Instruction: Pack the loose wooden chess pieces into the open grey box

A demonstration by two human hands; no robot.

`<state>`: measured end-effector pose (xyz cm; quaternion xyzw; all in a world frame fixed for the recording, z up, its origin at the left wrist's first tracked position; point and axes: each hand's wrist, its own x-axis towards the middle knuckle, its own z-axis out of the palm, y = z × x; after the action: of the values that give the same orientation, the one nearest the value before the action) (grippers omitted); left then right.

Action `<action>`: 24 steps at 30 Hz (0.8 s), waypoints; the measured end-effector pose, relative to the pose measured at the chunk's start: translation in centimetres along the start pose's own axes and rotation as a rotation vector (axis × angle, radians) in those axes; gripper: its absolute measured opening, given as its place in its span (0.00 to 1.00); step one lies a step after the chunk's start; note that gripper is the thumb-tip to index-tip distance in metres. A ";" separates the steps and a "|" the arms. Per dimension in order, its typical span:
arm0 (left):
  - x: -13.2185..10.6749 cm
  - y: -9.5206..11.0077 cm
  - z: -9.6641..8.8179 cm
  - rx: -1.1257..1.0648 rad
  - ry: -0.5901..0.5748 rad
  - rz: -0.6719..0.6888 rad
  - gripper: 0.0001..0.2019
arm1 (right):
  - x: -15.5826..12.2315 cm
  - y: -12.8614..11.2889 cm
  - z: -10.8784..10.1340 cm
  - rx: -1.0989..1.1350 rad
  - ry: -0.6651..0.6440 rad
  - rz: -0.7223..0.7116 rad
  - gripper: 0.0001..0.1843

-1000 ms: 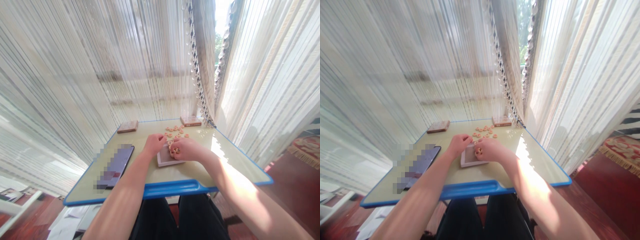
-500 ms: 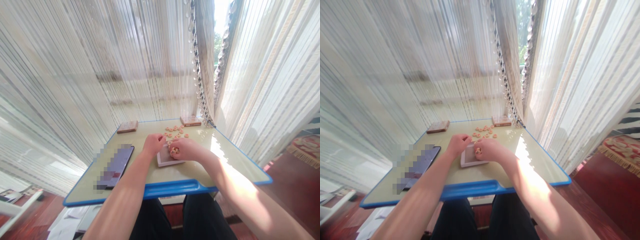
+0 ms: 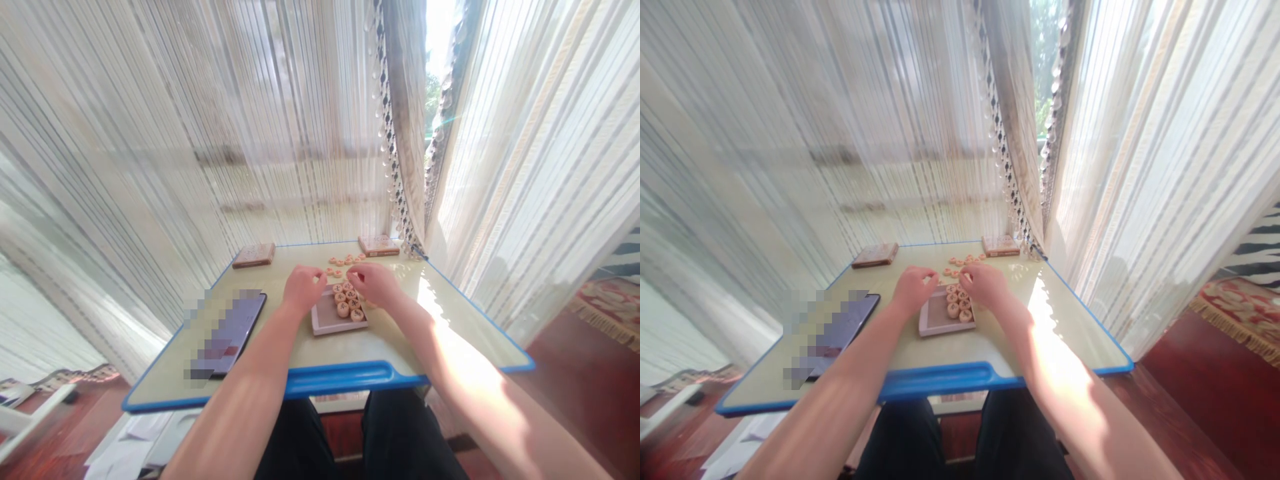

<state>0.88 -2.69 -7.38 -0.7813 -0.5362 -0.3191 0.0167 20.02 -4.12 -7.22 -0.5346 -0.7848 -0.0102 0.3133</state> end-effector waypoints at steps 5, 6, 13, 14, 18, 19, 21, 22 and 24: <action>0.4 -0.8 0.7 -0.137 -0.021 -0.091 0.20 | 1.2 2.4 2.0 -0.031 0.069 0.046 0.17; 0.4 -1.0 0.9 -0.211 -0.077 -0.118 0.22 | 1.3 2.7 2.3 -0.054 0.016 0.004 0.17; 0.1 -1.6 1.6 -0.267 -0.289 -0.212 0.32 | 1.0 2.7 2.0 -0.184 -0.132 0.092 0.17; 0.1 -1.6 1.6 -0.263 -0.288 -0.211 0.33 | 1.0 2.6 1.9 -0.193 -0.129 0.135 0.16; 0.3 -1.5 1.5 -0.219 -0.297 -0.192 0.35 | 1.1 2.5 1.8 -0.221 -0.133 0.316 0.17; 0.3 -1.4 1.4 -0.197 -0.308 -0.186 0.36 | 1.2 2.6 1.8 -0.230 -0.127 0.347 0.17; 0.4 -1.2 1.2 -0.159 -0.331 -0.171 0.37 | 1.3 2.7 1.9 -0.251 -0.113 0.395 0.16; 0.3 -1.1 1.2 -0.143 -0.340 -0.163 0.37 | 1.3 2.8 1.9 -0.260 -0.109 0.417 0.16; 0.3 -0.9 1.0 -0.116 -0.346 -0.152 0.37 | 1.4 3.0 1.9 -0.271 -0.102 0.447 0.16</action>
<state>0.67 -1.71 -8.32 -0.7813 -0.5693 -0.2109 -0.1448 21.34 -1.01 -9.06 -0.7315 -0.6535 -0.0186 0.1934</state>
